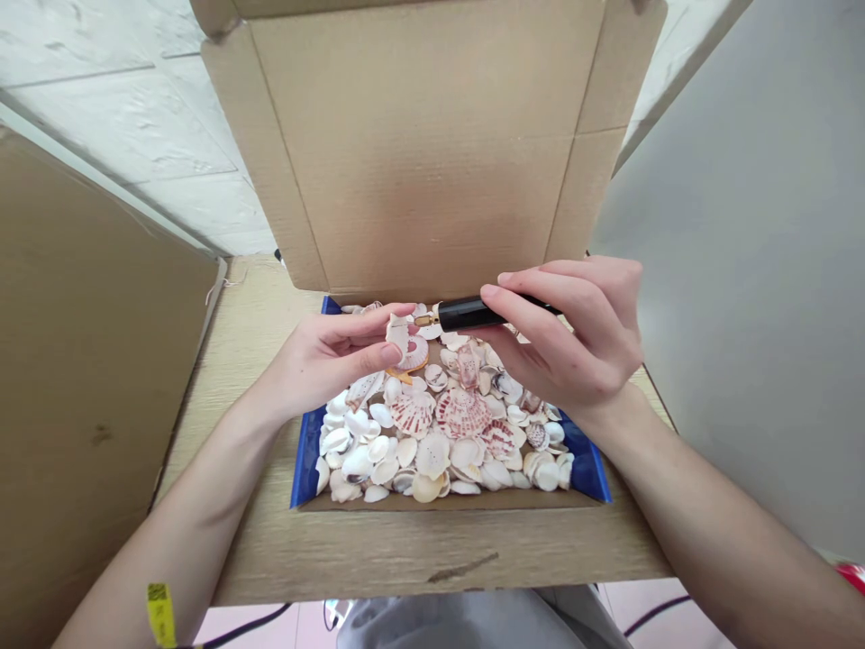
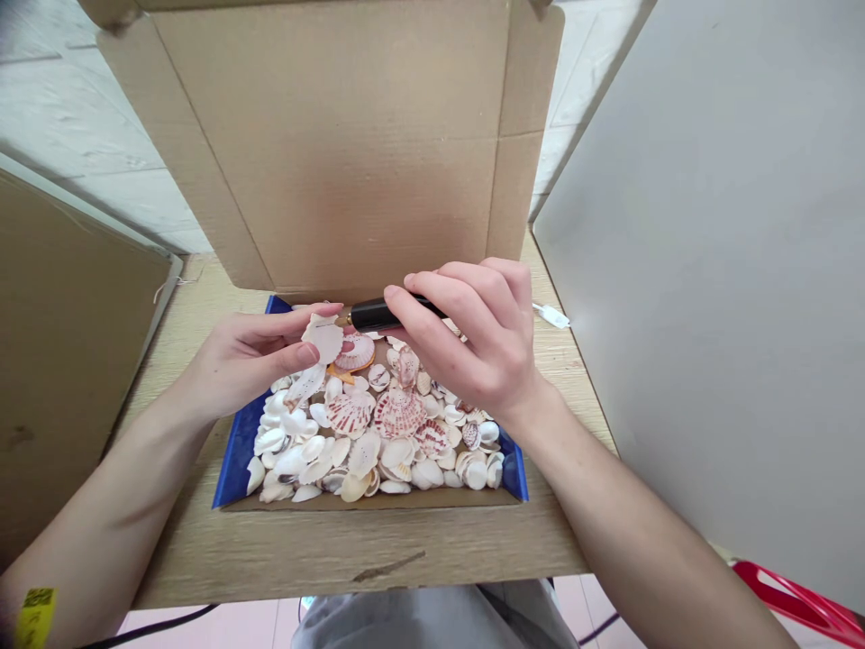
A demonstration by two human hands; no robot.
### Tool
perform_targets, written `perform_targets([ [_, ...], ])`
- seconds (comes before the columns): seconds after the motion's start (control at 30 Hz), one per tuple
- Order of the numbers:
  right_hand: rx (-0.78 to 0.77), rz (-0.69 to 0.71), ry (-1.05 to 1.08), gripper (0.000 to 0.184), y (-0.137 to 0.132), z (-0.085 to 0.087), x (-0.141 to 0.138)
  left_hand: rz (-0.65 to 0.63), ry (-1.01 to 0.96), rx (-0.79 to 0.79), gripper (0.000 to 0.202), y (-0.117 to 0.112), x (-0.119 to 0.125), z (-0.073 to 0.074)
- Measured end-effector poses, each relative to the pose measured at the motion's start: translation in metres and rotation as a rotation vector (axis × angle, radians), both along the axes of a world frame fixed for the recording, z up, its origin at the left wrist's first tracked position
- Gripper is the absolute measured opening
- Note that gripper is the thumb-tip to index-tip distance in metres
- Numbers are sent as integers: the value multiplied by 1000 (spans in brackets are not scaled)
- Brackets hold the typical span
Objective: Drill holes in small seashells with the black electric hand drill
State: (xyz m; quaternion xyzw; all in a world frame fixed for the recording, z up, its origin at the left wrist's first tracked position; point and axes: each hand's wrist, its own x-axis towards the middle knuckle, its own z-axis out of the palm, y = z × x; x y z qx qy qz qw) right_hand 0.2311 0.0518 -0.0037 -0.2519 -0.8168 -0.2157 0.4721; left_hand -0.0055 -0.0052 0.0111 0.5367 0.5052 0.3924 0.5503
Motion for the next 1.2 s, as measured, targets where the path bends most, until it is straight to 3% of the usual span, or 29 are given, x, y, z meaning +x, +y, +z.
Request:
perform_targets([
  [0.1, 14, 6, -7, 23, 1, 2, -1, 23, 21, -5, 42, 0, 2, 1],
  [0.37, -118, 48, -124, 30, 3, 0, 0, 84, 84, 65, 37, 1, -1, -3],
  [0.57, -223, 45, -227, 33, 2, -3, -2, 35, 38, 75, 35, 1, 3, -1],
  [0.77, -320, 89, -351, 39, -2, 0, -5, 6, 164, 133, 40, 2, 2, -4],
  [1.07, -353, 83, -338, 38, -2, 0, -5, 47, 51, 60, 36, 1, 2, 0],
  [1.2, -348, 95, -344, 38, -2, -1, -4, 43, -55, 33, 48, 1, 2, -4],
])
